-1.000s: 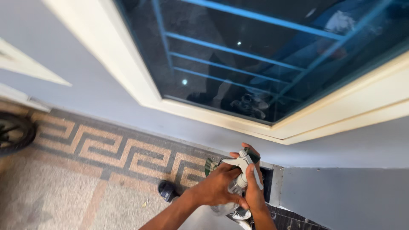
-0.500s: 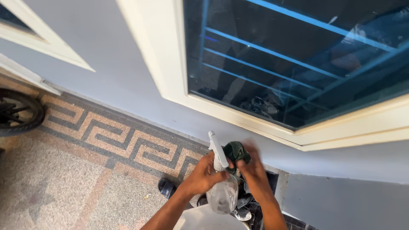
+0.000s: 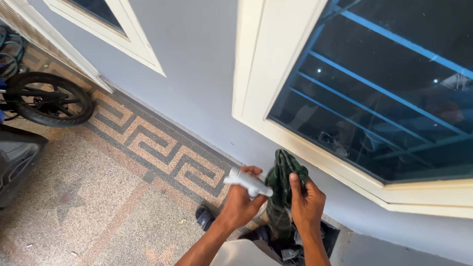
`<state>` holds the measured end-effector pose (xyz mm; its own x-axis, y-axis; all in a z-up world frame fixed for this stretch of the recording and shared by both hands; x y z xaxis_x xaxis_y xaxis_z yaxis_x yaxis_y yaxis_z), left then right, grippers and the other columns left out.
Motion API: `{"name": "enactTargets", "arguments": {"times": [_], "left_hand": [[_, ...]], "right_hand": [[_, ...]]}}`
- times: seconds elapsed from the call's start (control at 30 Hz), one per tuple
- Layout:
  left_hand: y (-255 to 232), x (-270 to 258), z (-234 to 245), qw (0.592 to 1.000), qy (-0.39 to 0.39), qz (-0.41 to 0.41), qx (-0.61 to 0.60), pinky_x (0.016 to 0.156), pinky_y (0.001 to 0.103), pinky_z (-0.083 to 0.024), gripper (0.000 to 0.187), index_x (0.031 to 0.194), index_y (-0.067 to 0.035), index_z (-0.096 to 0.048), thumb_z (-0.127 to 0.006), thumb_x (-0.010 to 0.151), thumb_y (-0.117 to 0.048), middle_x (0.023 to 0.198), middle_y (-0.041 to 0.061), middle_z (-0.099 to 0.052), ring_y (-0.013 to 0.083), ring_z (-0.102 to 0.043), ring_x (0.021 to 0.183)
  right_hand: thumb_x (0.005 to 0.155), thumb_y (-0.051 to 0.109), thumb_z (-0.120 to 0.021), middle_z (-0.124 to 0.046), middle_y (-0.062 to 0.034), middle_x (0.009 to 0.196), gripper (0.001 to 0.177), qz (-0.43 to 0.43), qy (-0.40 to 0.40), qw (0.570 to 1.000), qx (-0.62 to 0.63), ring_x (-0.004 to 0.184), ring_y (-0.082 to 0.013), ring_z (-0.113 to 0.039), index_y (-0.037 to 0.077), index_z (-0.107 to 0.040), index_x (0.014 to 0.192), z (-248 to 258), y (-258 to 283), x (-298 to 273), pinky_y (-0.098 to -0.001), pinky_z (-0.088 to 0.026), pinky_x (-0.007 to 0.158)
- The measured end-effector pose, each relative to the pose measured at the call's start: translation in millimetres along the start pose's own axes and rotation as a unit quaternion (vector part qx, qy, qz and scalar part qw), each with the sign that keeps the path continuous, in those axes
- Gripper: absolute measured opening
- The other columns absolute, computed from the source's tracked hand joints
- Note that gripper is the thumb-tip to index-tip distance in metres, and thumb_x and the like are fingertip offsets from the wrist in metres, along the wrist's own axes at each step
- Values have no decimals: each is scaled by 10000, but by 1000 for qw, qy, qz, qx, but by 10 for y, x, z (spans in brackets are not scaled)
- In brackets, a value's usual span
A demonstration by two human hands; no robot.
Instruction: The person sprays a cleaning solution from a bottle onto a window pane and wipes the glass and white frame using a green cloth.
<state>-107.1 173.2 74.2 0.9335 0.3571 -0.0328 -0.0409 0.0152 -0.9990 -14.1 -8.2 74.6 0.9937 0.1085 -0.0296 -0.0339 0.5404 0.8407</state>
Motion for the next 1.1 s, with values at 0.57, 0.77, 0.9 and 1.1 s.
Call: {"name": "enactTargets", "arguments": {"times": [0.57,0.77,0.9,1.1], "left_hand": [[-224,1044,-139,969,176,-55,-165,689,300,-550,222,828,-84,-609,-829,817,-111,774,14,-661,146,-650,746],[-48,1143,-83,961,259,19,-92,813,345,-615,239,1000,-49,-698,-793,812,-160,909,43,-741,180,-733,866],[38,846,-338,940,307,114,-97,785,420,-651,606,1273,-99,-570,-857,777,-296,1030,54,-734,236,-748,798],[-318,866,-319,979,191,49,-44,744,404,-608,435,1047,72,-727,-842,817,-279,849,179,-781,233,-762,768]], "right_hand": [[840,201,-808,-761,-107,943,330,-52,148,933,325,791,-184,-728,-32,-721,1057,507,-19,519,-341,-614,698],[865,187,-781,-742,-71,920,266,-128,101,915,370,733,-157,-716,16,-704,1053,579,38,453,-314,-587,614],[874,207,-768,-750,-83,888,274,-114,118,920,355,734,-166,-713,3,-709,1048,530,-26,476,-310,-579,622],[924,270,-759,-730,-52,984,326,-30,61,934,352,890,-134,-671,0,-694,1096,767,-43,551,-310,-534,789]]}}
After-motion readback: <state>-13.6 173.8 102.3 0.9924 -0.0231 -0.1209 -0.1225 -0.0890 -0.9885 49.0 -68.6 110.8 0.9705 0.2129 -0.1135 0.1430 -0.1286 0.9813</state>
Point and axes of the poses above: each hand's wrist, its own x-axis towards the middle knuckle, its own z-axis out of the back of the hand, y = z × x, the point moved 8 cm from there along x, towards the middle knuckle
